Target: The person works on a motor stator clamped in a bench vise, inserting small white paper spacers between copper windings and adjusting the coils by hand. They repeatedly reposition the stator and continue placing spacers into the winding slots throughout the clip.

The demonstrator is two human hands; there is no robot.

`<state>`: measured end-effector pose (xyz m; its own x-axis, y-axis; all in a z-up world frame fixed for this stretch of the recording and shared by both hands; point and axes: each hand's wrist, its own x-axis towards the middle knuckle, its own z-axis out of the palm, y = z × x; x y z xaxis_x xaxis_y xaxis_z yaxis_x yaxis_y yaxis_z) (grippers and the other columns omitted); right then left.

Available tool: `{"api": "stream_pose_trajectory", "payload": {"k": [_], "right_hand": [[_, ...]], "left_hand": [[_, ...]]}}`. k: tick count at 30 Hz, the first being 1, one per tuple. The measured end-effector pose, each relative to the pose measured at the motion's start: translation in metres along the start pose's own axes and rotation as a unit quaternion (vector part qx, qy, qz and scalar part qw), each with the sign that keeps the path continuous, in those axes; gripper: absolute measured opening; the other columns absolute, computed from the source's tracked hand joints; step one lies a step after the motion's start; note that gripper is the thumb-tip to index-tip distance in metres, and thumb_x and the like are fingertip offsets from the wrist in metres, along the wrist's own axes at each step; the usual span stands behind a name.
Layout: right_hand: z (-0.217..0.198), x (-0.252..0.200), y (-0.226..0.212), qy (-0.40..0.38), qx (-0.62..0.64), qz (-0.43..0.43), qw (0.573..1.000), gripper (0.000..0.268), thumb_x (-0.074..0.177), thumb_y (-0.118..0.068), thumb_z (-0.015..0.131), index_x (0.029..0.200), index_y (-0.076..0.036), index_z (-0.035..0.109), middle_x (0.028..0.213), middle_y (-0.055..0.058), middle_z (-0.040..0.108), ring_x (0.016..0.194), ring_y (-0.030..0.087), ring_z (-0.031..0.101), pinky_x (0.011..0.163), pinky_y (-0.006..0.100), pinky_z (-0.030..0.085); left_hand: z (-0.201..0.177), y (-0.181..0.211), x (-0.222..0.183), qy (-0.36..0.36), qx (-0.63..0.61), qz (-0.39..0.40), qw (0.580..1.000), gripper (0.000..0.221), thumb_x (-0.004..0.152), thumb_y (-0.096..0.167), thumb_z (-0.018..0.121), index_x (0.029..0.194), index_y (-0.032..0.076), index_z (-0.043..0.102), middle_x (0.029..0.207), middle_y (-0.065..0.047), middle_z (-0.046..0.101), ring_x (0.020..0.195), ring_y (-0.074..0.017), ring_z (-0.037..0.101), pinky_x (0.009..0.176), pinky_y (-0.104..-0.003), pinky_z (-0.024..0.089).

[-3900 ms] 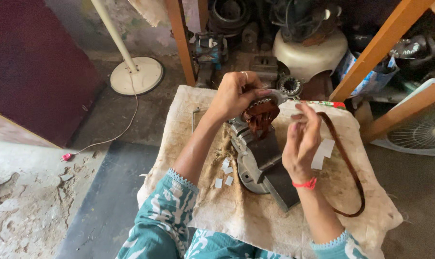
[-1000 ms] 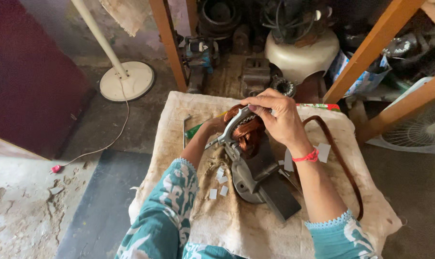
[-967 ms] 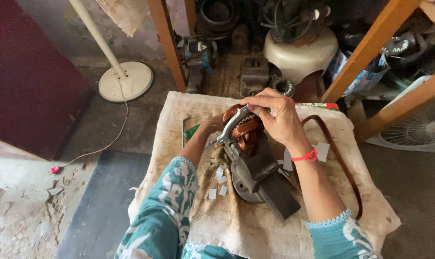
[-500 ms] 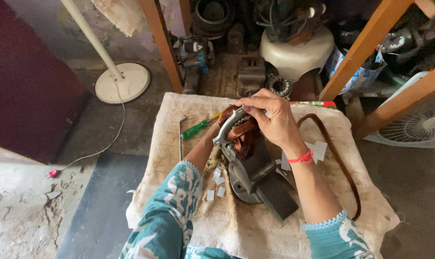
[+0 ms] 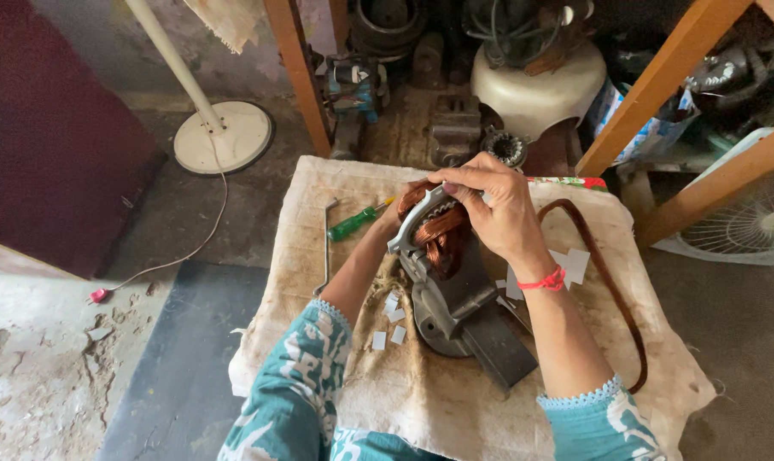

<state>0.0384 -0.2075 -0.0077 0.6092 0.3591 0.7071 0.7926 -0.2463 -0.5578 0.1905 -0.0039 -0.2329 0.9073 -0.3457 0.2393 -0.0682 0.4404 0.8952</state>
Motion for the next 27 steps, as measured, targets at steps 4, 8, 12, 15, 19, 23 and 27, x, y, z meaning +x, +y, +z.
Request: {"api": "stream_pose_trajectory", "payload": {"k": [4,8,12,15,19,23,27], "right_hand": [[0.000,-0.004,-0.001,0.006,0.016,-0.006,1.000,0.021,0.097,0.000,0.072,0.114,-0.010,0.078,0.090,0.007,0.068,0.082,0.017,0.063,0.074,0.028,0.051],[0.005,-0.005,-0.005,0.028,-0.025,-0.006,0.999,0.022,0.095,-0.001,0.073,0.114,-0.011,0.079,0.089,0.007,0.066,0.082,0.018,0.063,0.073,0.029,0.051],[0.004,-0.006,-0.007,0.030,-0.026,-0.001,0.999,0.023,0.096,-0.002,0.073,0.116,-0.012,0.078,0.091,0.007,0.067,0.083,0.018,0.064,0.074,0.030,0.051],[0.005,-0.012,-0.003,0.024,0.005,-0.003,1.000,0.026,0.098,-0.003,0.071,0.122,-0.011,0.076,0.099,0.007,0.071,0.089,0.017,0.066,0.079,0.029,0.054],[-0.003,-0.053,0.012,0.141,-0.039,-0.034,0.989,0.033,0.110,0.001,0.058,0.142,-0.003,0.064,0.136,0.018,0.070,0.127,0.030,0.066,0.109,0.040,0.053],[0.002,-0.120,0.024,0.109,-0.003,0.210,0.972,0.042,0.103,-0.026,0.063,0.139,-0.006,0.060,0.126,0.012,0.074,0.111,0.023,0.072,0.088,0.035,0.058],[0.013,-0.168,0.032,-0.053,-0.077,0.136,0.986,0.096,0.079,-0.050,0.083,0.142,0.010,0.044,0.129,0.033,0.064,0.120,0.043,0.063,0.095,0.048,0.050]], "left_hand": [[-0.002,-0.011,-0.009,0.087,0.023,0.011,0.996,0.025,0.094,0.007,0.068,0.111,-0.010,0.071,0.097,-0.012,0.074,0.080,-0.0129,0.068,0.070,-0.031,0.058],[-0.008,-0.016,-0.010,0.103,0.100,0.062,0.988,0.022,0.101,0.003,0.068,0.114,-0.015,0.072,0.098,-0.014,0.070,0.079,-0.0126,0.062,0.064,-0.030,0.052],[0.005,-0.006,-0.018,0.085,-0.027,-0.012,0.996,0.026,0.098,0.008,0.059,0.117,-0.008,0.067,0.101,-0.015,0.074,0.083,-0.0160,0.072,0.071,-0.030,0.062],[0.019,0.012,-0.030,0.078,0.014,-0.049,0.996,0.029,0.093,0.002,0.064,0.122,-0.004,0.065,0.105,-0.013,0.073,0.087,-0.0172,0.071,0.073,-0.033,0.063],[0.036,0.020,-0.042,0.127,-0.018,-0.034,0.991,0.032,0.094,0.006,0.064,0.125,-0.005,0.065,0.104,-0.016,0.073,0.085,-0.0191,0.071,0.072,-0.035,0.063],[0.033,0.009,-0.043,0.130,-0.073,0.059,0.987,0.034,0.097,0.009,0.067,0.125,-0.011,0.066,0.109,-0.017,0.074,0.090,-0.0184,0.072,0.077,-0.033,0.063],[0.019,-0.013,-0.033,0.203,-0.128,0.033,0.970,0.029,0.095,0.016,0.071,0.115,-0.004,0.063,0.100,-0.014,0.073,0.083,-0.0176,0.071,0.071,-0.034,0.061]]}}
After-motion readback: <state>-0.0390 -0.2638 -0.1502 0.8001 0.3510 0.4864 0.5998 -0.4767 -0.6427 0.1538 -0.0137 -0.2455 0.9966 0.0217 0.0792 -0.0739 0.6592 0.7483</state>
